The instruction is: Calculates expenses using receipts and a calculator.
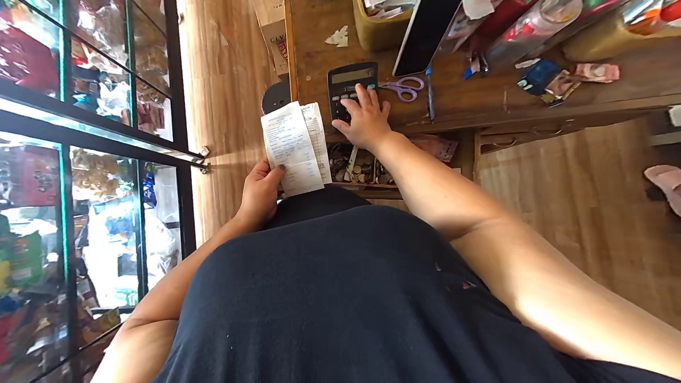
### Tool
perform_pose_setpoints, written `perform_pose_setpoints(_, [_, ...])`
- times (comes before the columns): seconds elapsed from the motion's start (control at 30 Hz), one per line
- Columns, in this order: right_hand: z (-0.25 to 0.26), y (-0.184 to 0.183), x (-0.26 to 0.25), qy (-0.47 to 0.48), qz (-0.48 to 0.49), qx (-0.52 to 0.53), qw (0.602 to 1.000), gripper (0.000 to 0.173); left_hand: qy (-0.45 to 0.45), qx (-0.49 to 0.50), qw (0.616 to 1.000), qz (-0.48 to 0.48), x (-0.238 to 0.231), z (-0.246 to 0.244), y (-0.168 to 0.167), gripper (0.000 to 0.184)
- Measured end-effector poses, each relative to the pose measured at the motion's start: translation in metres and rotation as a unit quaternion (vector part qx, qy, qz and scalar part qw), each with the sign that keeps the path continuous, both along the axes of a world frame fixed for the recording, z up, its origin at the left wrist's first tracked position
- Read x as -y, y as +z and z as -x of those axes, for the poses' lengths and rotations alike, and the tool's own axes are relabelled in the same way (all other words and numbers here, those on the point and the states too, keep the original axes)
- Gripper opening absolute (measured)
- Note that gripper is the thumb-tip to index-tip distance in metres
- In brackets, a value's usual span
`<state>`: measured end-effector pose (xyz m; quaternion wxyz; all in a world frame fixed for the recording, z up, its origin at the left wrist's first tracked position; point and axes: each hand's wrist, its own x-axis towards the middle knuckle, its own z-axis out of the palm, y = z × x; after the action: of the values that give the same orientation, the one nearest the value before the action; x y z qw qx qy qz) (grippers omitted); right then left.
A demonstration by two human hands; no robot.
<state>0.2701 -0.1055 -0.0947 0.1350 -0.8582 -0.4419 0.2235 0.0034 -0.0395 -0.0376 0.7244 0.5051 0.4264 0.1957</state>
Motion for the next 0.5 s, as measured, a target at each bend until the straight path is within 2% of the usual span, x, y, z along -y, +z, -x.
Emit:
perform_pose_setpoints(0.1, [0.002, -0.005, 0.023, -0.029, -0.031, 0.004, 0.999, 0.061, 0.006, 0.003, 1.000, 0.004, -0.002, 0.001, -0.001, 0.023])
perform_pose_setpoints(0.23, [0.010, -0.011, 0.046, -0.018, -0.020, 0.018, 0.999, 0.059, -0.005, 0.008, 1.000, 0.005, -0.003, -0.001, -0.003, 0.019])
perform_pose_setpoints(0.5, [0.017, -0.016, 0.051, -0.013, -0.023, 0.033, 0.999, 0.055, -0.023, 0.004, 1.000, 0.008, -0.002, -0.009, -0.003, 0.021])
